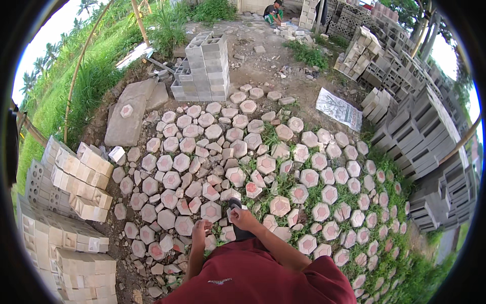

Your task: The person picks up concrete ventilation blocks and places them into a stack against a wall in an outdoor manufacturing area.

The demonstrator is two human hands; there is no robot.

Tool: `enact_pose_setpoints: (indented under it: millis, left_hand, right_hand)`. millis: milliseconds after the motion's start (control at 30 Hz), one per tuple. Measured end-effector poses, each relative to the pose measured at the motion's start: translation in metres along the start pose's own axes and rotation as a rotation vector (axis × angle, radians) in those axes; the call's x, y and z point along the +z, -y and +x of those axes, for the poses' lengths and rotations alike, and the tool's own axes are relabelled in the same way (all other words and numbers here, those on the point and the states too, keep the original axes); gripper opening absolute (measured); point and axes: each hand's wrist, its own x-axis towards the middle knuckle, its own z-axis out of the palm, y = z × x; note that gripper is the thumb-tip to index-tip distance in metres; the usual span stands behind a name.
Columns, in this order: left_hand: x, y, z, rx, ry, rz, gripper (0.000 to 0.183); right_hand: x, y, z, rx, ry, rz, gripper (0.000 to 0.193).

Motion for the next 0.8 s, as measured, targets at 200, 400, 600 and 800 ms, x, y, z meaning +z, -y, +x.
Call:
enact_pose_setpoints:
  millis: [200,400,600,800]
  left_hand:
    - [-0.01,-0.124,0.121,0.124,-0.004,-0.075,0.029]
    - [-0.046,-0.203,0.191,0.248,-0.318,-0.225,0.029]
    - [-0.041,-0.216,0.244,0.242,-0.403,-0.129,0.023]
    - [-0.059,-0.262,0.383,0.113,-0.264,-0.164,0.023]
  right_hand:
    - [-0.046,0.047,0.218,-0.147,0.019,-0.006,0.028]
    - [-0.042,0.078,0.347,-0.151,0.219,-0.035,0.033]
    - [-0.003,0.07,0.397,0.012,0.328,-0.06,0.034]
    - [0.015,0.066,0.534,-0.032,0.381,-0.098,0.034]
